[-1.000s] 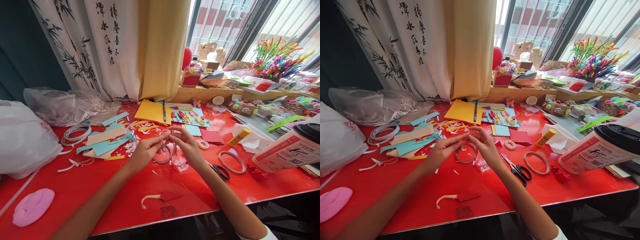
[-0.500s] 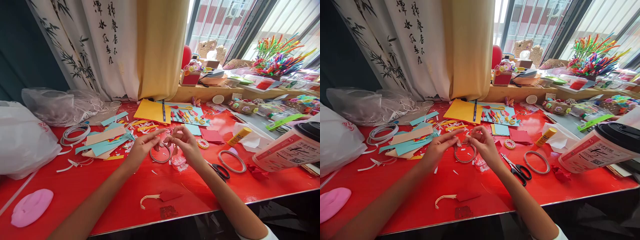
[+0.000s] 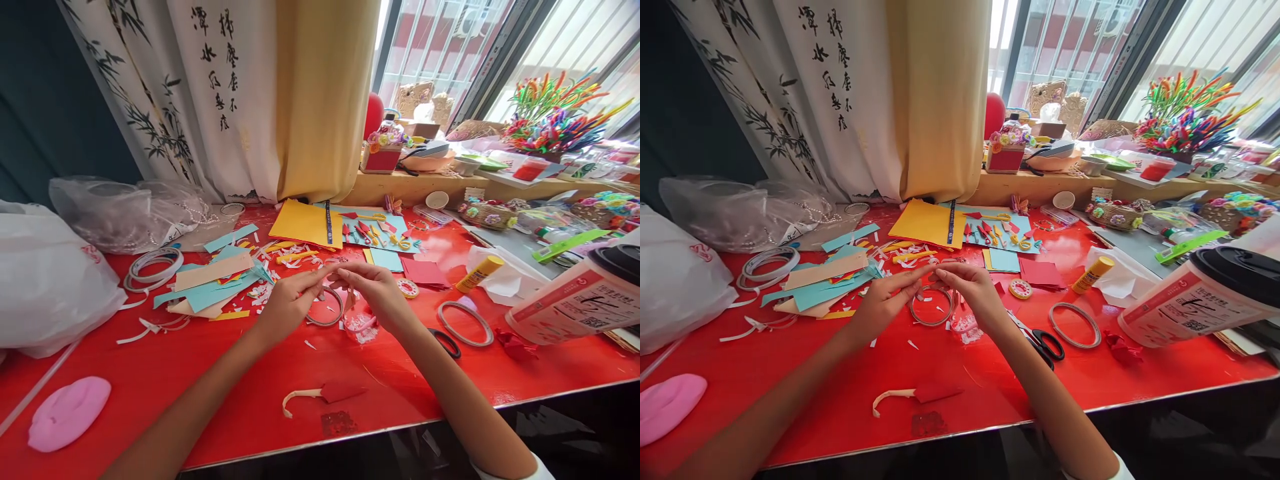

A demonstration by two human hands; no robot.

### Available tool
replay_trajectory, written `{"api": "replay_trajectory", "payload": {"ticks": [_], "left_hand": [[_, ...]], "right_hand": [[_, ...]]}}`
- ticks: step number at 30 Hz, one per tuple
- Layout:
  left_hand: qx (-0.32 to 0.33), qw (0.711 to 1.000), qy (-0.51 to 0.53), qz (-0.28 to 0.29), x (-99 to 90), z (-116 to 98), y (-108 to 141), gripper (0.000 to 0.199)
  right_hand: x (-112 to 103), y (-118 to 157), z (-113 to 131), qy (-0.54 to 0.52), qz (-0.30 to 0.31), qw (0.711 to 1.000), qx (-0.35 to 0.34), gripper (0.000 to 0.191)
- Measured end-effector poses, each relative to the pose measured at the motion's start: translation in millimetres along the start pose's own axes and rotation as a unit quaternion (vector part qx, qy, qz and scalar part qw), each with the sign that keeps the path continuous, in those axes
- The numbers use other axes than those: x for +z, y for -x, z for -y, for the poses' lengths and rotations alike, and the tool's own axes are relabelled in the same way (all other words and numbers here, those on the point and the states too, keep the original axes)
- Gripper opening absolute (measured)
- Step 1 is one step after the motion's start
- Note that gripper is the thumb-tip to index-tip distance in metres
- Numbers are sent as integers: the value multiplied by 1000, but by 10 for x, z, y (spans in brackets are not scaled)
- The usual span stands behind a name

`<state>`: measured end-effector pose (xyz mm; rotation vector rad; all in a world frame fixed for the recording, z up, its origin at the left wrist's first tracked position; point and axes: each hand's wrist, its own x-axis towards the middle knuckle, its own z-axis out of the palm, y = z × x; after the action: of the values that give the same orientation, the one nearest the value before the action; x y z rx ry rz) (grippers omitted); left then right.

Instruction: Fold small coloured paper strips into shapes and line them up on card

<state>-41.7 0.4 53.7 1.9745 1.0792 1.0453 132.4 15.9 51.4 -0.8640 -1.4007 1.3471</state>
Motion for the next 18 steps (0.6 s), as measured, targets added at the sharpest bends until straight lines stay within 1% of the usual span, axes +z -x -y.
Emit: {"api": "replay_trajectory", "payload": {"ticks": [2,5,7,9,12,14,16,18], "left_hand": [[49,994,-94,-6,13,32,5,40],[105,974,-201,-9,30,83,16,42],[126,964,-235,-11,42,109,24,42],[136,960,-244,-15,52,122,29,42],[133,964,-231,-20,60,116,29,42],[114,973,-199,-16,56,93,26,42],[73,989,-131,-6,43,58,21,40],[10,999,-30,9,22,22,13,39]], "right_hand": [[-1,2,4,1,-3,1000,6,22],[1,7,18,10,-12,1000,11,21],[2,10,22,14,-16,1000,14,20],[2,12,19,9,-17,1000,13,20],[3,11,5,-2,-22,1000,13,19],[4,8,-1,-2,-23,1000,17,19],[6,4,0,1,-21,1000,24,21],[7,1,5,5,-17,1000,24,22]]}}
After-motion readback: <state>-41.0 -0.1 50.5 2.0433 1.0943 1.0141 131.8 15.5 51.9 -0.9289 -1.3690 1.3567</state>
